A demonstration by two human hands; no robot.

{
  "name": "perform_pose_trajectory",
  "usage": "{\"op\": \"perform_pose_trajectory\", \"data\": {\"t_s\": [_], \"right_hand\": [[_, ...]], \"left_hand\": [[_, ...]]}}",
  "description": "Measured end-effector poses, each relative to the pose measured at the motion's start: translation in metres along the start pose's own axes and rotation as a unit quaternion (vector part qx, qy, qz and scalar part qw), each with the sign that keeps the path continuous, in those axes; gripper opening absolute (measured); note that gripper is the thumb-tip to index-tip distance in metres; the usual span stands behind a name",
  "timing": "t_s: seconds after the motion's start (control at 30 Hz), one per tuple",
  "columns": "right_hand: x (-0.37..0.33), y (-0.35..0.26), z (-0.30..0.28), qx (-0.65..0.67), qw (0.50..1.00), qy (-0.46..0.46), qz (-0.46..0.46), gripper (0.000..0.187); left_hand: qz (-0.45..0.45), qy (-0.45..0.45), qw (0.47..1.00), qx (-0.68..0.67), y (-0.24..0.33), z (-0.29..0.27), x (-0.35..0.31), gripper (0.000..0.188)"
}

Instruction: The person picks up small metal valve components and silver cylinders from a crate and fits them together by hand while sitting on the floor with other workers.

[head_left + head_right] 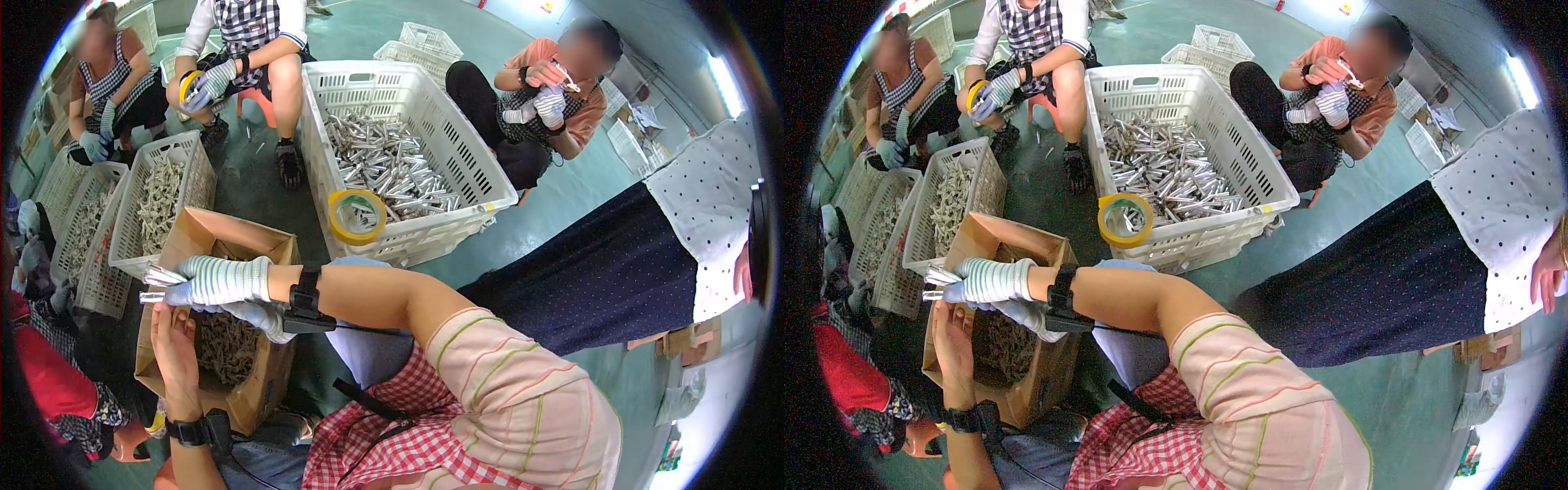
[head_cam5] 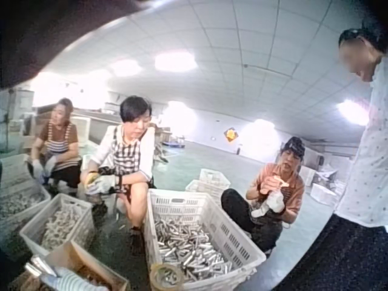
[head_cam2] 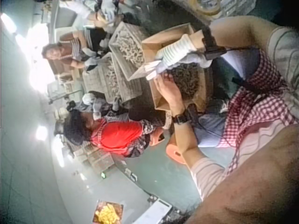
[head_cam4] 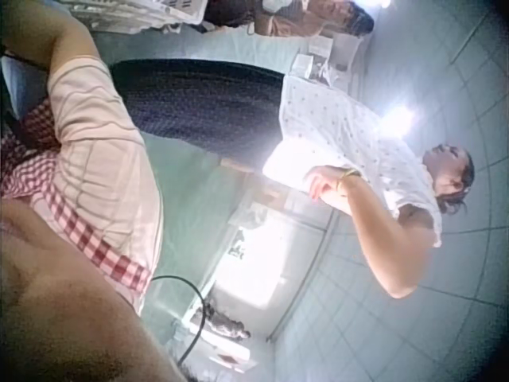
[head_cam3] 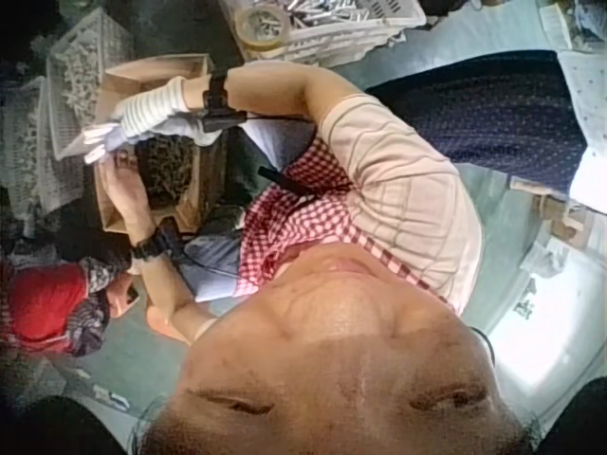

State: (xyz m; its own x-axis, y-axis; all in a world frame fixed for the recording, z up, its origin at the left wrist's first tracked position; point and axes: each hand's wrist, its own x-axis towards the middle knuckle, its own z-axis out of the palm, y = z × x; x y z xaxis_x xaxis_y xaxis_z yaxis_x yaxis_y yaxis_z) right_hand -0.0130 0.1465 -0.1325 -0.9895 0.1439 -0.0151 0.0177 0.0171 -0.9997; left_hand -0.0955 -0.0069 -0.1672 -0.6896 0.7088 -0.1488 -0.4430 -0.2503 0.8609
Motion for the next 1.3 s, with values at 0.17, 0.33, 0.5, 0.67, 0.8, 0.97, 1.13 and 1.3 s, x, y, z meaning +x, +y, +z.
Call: {"op": "perform_pose_trajectory", "data": {"t_s": [0.17,0.33,0.5,0.67,0.8,0.97,1.13,1.3], "right_hand": [[0.001,0.001,-0.001,0.007,1.000,-0.009,0.009,0.033],[0.002,0.001,-0.002,0.007,1.000,-0.009,0.003,0.033],[0.000,-0.002,-0.001,0.003,1.000,-0.012,0.009,0.033],[-0.002,-0.003,-0.001,0.006,1.000,-0.009,0.010,0.033],[0.000,-0.003,0.000,0.000,1.000,-0.010,0.011,0.033],[0.000,-0.002,0.000,-0.013,1.000,-0.004,0.013,0.031],[0.000,0.000,-0.001,-0.015,1.000,-0.011,0.016,0.032],[-0.003,-0.005,0.000,-0.012,1.000,-0.016,0.018,0.032]], "left_hand": [[-0.006,-0.002,1.000,0.005,0.000,-0.002,0.000,0.019],[-0.006,0.009,1.000,-0.003,0.003,0.005,-0.001,0.019],[-0.002,0.004,1.000,0.004,0.002,-0.001,0.000,0.019],[-0.012,0.005,1.000,-0.002,0.000,-0.003,0.002,0.021],[-0.008,0.002,1.000,-0.001,0.000,-0.004,0.001,0.023],[-0.010,0.010,1.000,-0.005,0.000,-0.004,0.001,0.023],[-0.005,0.004,1.000,-0.005,0.000,-0.002,0.000,0.023],[0.000,0.008,1.000,0.010,0.001,-0.001,-0.001,0.022]]}}
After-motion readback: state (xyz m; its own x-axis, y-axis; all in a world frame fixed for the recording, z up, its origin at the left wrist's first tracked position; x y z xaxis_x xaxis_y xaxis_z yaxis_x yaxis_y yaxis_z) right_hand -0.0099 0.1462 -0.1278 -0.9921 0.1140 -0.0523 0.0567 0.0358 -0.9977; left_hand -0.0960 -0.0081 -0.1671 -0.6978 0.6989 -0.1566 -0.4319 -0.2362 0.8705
